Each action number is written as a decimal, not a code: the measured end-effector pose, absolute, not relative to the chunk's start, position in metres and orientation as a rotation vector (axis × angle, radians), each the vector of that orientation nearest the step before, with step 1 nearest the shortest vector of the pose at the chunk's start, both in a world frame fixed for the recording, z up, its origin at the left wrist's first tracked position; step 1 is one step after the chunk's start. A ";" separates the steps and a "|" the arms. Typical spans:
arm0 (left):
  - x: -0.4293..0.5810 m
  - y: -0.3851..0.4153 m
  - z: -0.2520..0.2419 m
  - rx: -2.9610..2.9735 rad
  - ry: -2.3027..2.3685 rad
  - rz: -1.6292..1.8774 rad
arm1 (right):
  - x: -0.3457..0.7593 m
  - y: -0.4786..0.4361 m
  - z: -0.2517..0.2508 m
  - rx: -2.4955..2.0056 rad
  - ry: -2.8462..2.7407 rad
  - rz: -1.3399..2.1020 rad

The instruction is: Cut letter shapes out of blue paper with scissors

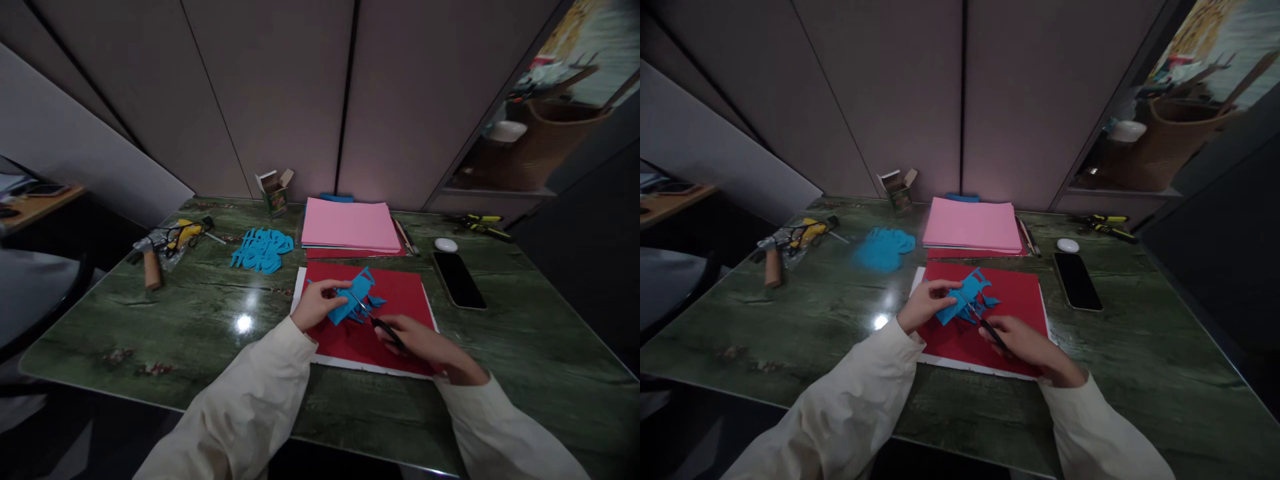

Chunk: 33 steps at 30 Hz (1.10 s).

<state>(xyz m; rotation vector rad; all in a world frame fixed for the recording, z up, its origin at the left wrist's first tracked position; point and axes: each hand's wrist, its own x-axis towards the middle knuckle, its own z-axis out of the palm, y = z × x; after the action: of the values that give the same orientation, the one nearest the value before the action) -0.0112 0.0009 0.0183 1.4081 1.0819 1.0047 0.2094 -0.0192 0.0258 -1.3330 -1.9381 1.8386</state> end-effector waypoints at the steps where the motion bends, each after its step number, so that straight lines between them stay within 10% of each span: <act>1: -0.011 0.001 0.018 1.412 1.079 1.002 | 0.210 -0.019 0.026 -1.335 -1.931 1.842; 33: -0.012 0.000 0.018 1.471 1.010 0.857 | 0.206 -0.021 0.030 -1.302 -1.926 1.916</act>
<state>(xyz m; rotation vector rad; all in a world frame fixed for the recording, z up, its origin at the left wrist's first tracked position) -0.0124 -0.0003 0.0176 1.4711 1.0096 0.8565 0.2064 -0.0213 0.0301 -1.3019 -1.9259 1.9157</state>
